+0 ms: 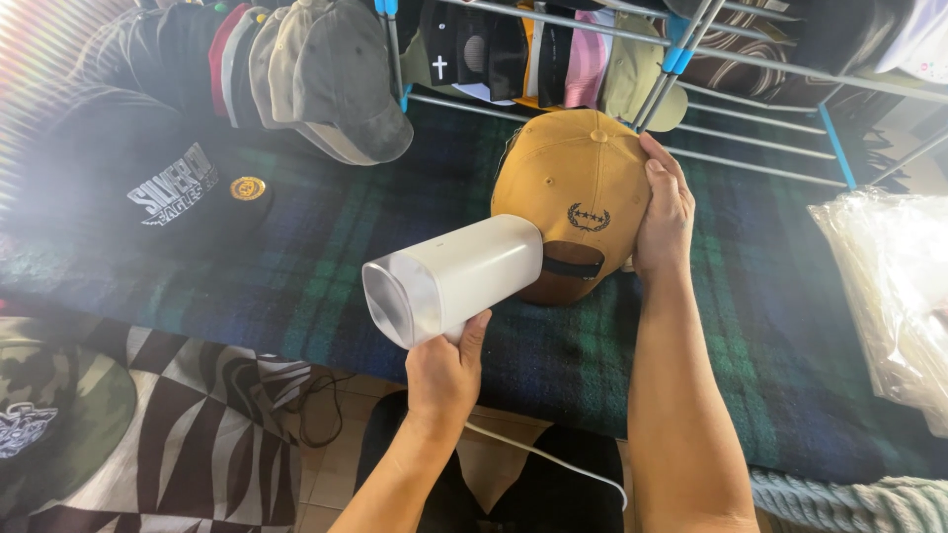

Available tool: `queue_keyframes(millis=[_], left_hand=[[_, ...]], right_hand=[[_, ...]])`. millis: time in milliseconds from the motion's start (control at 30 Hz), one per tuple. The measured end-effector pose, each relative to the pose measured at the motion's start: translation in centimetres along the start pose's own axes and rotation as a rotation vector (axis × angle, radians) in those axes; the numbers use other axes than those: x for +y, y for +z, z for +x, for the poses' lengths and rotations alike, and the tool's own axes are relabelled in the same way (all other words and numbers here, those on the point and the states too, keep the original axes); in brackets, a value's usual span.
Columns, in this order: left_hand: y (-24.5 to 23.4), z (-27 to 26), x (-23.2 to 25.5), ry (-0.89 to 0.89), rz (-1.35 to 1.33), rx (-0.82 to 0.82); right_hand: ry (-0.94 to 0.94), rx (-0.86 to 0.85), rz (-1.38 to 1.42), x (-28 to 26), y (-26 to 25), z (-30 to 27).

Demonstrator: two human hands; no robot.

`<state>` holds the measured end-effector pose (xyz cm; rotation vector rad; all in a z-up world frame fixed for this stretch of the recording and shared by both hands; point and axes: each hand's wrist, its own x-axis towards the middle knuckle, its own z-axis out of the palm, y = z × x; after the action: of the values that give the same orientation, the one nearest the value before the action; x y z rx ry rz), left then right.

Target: Cleaning and reshaping a yellow baseball cap using a hair dryer and a brush on a workbench.

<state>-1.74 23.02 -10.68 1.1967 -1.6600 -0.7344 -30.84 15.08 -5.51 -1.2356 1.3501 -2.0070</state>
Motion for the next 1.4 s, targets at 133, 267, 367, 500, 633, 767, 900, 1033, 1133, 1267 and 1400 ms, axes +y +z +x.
queue_keyframes(millis=[133, 267, 367, 500, 633, 767, 900, 1033, 1133, 1267, 1400], left_hand=[[-0.1, -1.1, -0.9, -0.04, -0.028, -0.02], [-1.4, -1.4, -0.2, -0.15, -0.078, -0.081], [-1.7, -0.8, -0.6, -0.183, -0.039, -0.04], [-2.8, 2.5, 2.7, -0.096, -0.045, 0.045], [-2.5, 3.2, 4.1, -0.1, -0.183, 0.038], [-2.5, 1.2, 1.7, -0.309, -0.114, -0.075], [-4.3, 0.8, 0.2, 0.057, 0.202, -0.079], [-6.9, 6.3, 11.6, 0.099, 0.299, -0.171], [-6.8, 10.3, 17.2, 0.246, 0.368, -0.256], [-4.0, 13.4, 19.5, 0.327, 0.597, -0.329], [-2.8, 14.2, 23.9, 0.04, 0.66, -0.57]], right_hand=[[0.001, 0.004, 0.005, -2.0, 1.1, -0.7], [0.26, 0.123, -0.086, -5.5, 2.8, -1.7], [0.247, 0.115, -0.09, -6.0, 3.0, -1.4], [0.234, 0.102, -0.142, -6.1, 2.8, -1.7], [0.255, 0.122, -0.127, -5.6, 2.5, -1.4], [0.243, 0.107, -0.153, -6.0, 2.4, -1.4], [0.353, -0.018, -0.195, -8.0, 2.2, -1.9], [0.416, -0.039, -0.142, -10.3, 1.1, -3.1], [0.307, 0.294, -0.271, -11.5, 0.3, -4.7], [0.171, 0.052, -0.289, -15.3, 0.1, -8.4], [0.39, -0.221, -0.335, -18.6, 2.4, -9.3]])
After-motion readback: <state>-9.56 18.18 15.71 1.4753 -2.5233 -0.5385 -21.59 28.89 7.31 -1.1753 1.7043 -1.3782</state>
